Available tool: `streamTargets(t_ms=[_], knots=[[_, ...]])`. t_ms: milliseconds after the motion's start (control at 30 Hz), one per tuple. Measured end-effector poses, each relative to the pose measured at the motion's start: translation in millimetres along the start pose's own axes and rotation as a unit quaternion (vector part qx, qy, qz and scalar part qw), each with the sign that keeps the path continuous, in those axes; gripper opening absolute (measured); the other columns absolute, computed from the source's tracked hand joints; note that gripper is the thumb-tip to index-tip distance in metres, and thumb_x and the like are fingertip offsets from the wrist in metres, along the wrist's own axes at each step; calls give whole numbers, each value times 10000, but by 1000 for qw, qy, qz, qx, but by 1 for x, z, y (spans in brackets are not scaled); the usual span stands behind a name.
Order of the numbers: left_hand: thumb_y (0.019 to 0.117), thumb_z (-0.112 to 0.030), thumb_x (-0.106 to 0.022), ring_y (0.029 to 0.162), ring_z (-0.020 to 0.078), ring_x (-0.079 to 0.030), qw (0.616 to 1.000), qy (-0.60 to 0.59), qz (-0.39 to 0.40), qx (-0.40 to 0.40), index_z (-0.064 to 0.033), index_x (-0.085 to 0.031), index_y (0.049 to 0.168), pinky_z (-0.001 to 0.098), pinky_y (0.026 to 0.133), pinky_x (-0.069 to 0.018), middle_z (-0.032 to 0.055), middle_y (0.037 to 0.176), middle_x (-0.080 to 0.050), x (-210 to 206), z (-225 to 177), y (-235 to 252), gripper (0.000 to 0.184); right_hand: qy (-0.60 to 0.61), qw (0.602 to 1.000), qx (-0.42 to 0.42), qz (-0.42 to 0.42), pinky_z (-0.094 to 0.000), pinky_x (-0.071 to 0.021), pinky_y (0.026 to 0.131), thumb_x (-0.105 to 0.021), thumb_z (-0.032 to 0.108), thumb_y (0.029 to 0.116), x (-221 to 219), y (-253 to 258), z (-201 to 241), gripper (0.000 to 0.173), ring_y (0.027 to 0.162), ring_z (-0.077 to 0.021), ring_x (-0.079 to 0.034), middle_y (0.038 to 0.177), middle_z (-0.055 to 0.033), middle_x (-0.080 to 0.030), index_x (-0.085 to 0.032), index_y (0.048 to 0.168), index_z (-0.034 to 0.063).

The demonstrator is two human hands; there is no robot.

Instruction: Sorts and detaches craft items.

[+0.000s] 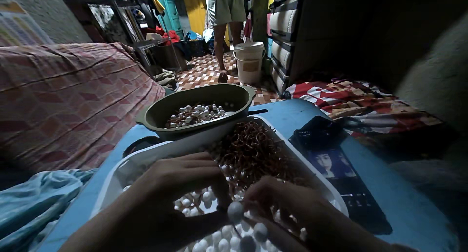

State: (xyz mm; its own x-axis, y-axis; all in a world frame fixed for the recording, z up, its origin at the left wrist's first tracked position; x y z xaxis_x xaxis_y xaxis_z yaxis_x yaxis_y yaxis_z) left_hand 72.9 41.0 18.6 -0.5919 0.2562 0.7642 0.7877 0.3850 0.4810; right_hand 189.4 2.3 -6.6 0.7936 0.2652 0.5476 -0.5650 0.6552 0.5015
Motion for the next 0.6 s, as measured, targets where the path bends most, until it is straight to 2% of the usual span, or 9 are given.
streamTargets(t_ms=[133,233,333,433,600], knots=[[932,-353,-706,892,-47,-625,1000,15,-8,4,-176,-699,887,110,773,-503,-105,860,-685,0,1,1,183,19,999,10,-23,-186,-509,752,-529,3,988,5,1,-1,219,852,-120,-628,994,-176,-659,-576,1182,-89],[928,-344,-711,902,-51,-628,1000,12,-11,4,-179,-703,895,104,787,-509,-112,871,-688,0,2,0,169,55,997,3,-52,-182,-528,834,-527,38,1016,8,1,-6,227,953,-79,-654,1087,-173,-671,-559,1194,-100],[930,-350,-704,888,-50,-622,1000,17,-9,8,-172,-699,883,106,778,-503,-107,857,-680,-1,1,1,184,73,993,-7,-89,-169,-541,841,-529,109,1045,13,-1,-10,234,960,-24,-659,1077,-127,-687,-579,1160,-89],[935,-348,-701,879,-50,-624,1000,25,-9,10,-171,-691,883,107,770,-500,-102,849,-680,-1,0,2,184,66,993,-4,-101,-166,-535,836,-523,148,1055,16,-2,-11,247,952,-15,-655,1059,-110,-696,-595,1144,-71],[944,-341,-699,834,-55,-607,1000,23,-11,4,-169,-690,898,98,734,-483,-99,829,-667,-2,1,1,178,58,992,10,-112,-172,-545,838,-510,109,1052,17,-3,-10,225,960,-34,-663,1080,-119,-690,-594,1163,-68]])
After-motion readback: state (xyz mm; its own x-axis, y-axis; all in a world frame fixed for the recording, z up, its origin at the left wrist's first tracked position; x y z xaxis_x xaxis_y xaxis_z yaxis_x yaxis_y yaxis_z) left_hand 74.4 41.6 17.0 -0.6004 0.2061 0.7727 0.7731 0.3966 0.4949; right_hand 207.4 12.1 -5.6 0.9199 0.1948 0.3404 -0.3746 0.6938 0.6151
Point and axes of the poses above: each hand's wrist, its own y-axis towards the middle knuckle, its own x-axis out of the back of the hand, z = x × y, the point moved 10 cm from there along y, towards the middle knuckle
